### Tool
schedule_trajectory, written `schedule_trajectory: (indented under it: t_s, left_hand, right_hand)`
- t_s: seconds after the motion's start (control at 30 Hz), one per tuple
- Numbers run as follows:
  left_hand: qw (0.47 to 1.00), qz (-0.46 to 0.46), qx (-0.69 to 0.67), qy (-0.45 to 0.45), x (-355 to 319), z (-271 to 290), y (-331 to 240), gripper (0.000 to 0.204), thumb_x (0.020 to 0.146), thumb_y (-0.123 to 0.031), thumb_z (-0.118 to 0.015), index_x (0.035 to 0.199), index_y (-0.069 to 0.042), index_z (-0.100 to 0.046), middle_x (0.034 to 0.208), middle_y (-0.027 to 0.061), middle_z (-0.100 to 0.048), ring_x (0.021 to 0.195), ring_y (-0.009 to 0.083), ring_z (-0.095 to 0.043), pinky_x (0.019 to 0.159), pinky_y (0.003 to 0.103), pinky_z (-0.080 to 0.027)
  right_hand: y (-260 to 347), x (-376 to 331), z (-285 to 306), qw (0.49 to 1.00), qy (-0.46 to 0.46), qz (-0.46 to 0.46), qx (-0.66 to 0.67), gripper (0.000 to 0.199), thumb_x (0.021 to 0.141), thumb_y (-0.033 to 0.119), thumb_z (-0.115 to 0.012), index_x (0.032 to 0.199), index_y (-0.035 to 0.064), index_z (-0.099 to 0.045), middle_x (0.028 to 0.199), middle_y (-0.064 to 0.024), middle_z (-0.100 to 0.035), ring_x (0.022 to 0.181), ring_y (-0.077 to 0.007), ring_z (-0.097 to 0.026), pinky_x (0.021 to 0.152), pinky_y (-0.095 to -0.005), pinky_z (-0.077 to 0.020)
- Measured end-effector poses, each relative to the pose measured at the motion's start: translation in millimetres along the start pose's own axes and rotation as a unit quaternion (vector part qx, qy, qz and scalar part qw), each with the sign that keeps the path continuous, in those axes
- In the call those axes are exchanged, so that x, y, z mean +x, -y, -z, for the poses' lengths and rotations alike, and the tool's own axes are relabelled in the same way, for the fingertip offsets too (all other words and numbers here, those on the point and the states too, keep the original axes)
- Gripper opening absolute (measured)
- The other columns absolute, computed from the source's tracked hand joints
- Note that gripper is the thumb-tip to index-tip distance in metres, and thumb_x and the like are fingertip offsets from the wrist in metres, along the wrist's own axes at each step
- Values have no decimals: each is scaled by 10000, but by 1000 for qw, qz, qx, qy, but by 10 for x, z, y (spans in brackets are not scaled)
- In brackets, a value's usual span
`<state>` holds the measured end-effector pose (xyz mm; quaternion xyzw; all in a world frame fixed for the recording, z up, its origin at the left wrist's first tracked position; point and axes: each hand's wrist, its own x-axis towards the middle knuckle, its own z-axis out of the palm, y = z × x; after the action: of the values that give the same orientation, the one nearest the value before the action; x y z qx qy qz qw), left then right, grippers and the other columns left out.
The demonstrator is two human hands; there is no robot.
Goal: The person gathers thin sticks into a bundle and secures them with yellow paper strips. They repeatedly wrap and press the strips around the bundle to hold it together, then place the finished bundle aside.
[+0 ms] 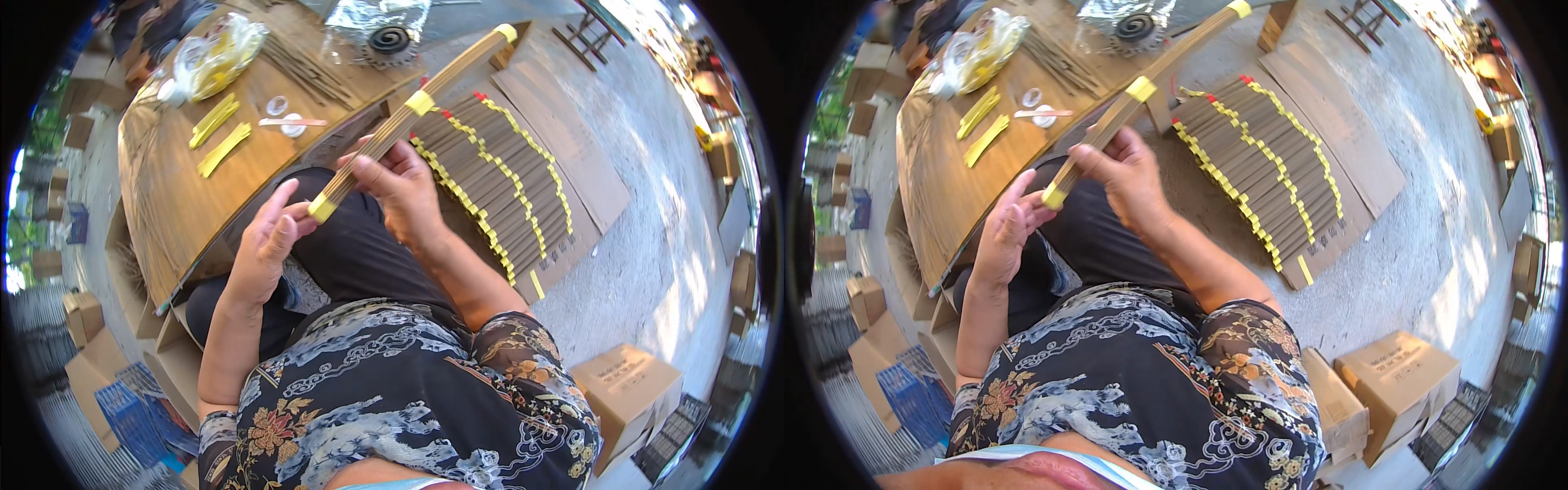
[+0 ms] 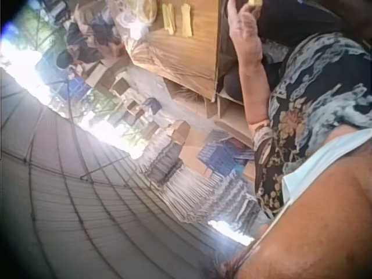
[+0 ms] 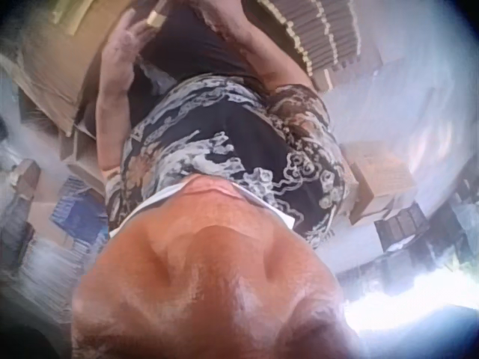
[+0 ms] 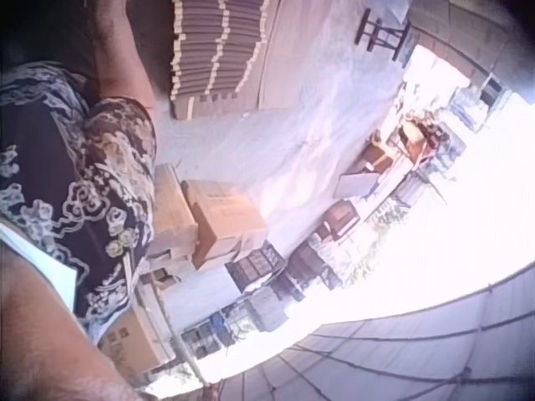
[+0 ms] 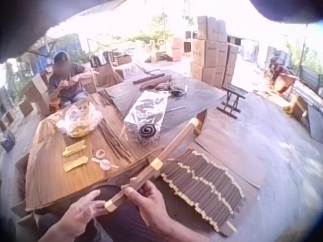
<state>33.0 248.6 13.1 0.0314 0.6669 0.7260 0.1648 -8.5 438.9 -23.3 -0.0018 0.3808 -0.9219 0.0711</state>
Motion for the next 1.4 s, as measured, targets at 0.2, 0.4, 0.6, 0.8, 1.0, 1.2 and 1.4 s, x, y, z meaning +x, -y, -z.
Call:
schedule_trajectory:
  t_s: [0.2, 0.4, 0.6, 0.8, 1.0, 1.2, 1.4]
  left_hand:
    - [998, 34, -7, -54, 255, 64, -88, 499, 891, -210, -484, 1278, 52, -310, 1079, 178, -552, 936, 243, -585, 849, 339, -444]
    - [992, 69, -12, -102, 320, 307, -115, 434, 898, -153, -448, 1264, 49, -334, 1051, 193, -563, 918, 239, -591, 828, 332, -458]
    - [982, 100, 15, -160, 282, 567, -143, 406, 895, -152, -449, 1232, 59, -371, 1024, 189, -572, 893, 239, -599, 809, 322, -468]
    - [973, 119, 18, -197, 245, 775, -78, 367, 895, -145, -454, 1199, 56, -413, 1008, 180, -582, 876, 233, -604, 806, 319, -469]
    - [964, 134, 10, -229, 109, 962, -2, 364, 894, -148, -460, 1195, 53, -418, 999, 173, -587, 866, 231, -607, 785, 310, -477]
    - [949, 100, 24, -299, -145, 1190, -40, 342, 888, -161, -475, 1153, 53, -443, 984, 180, -589, 860, 245, -607, 770, 316, -482]
    - [875, -38, -27, -483, -1038, 1707, 90, 194, 892, -195, -488, 926, -9, -529, 851, 112, -605, 760, 196, -618, 693, 297, -499]
  right_hand:
    - [-84, 393, 1689, 936, -257, -43, -238, 244, 778, 165, -659, 925, 6, -548, 812, -64, -601, 683, -123, -565, 567, -235, -482]
    - [-514, 701, 2874, 900, -329, -143, -248, 217, 775, 153, -661, 795, -3, -512, 704, -63, -553, 547, -120, -505, 480, -231, -470]
    - [-732, 1147, 3319, 874, -372, -210, -231, 242, 772, 131, -657, 883, -18, -502, 778, -64, -533, 641, -137, -516, 519, -258, -506]
    - [-880, 1312, 3580, 824, -425, -233, -293, 298, 740, 114, -669, 933, -55, -518, 860, -122, -544, 705, -204, -557, 528, -303, -529]
    - [-984, 1492, 3699, 752, -424, -315, -395, 218, 722, 103, -653, 823, -56, -542, 729, -139, -573, 632, -220, -589, 461, -296, -499]
    - [-1415, 1463, 4533, 668, -407, -222, -582, 153, 731, 153, -610, 766, 15, -553, 628, -96, -568, 565, -193, -567, 451, -307, -466]
    - [-1330, 631, 4223, 419, 55, 120, -898, 172, 747, 230, -565, 677, 79, -521, 527, -41, -513, 430, -150, -460, 407, -316, -412]
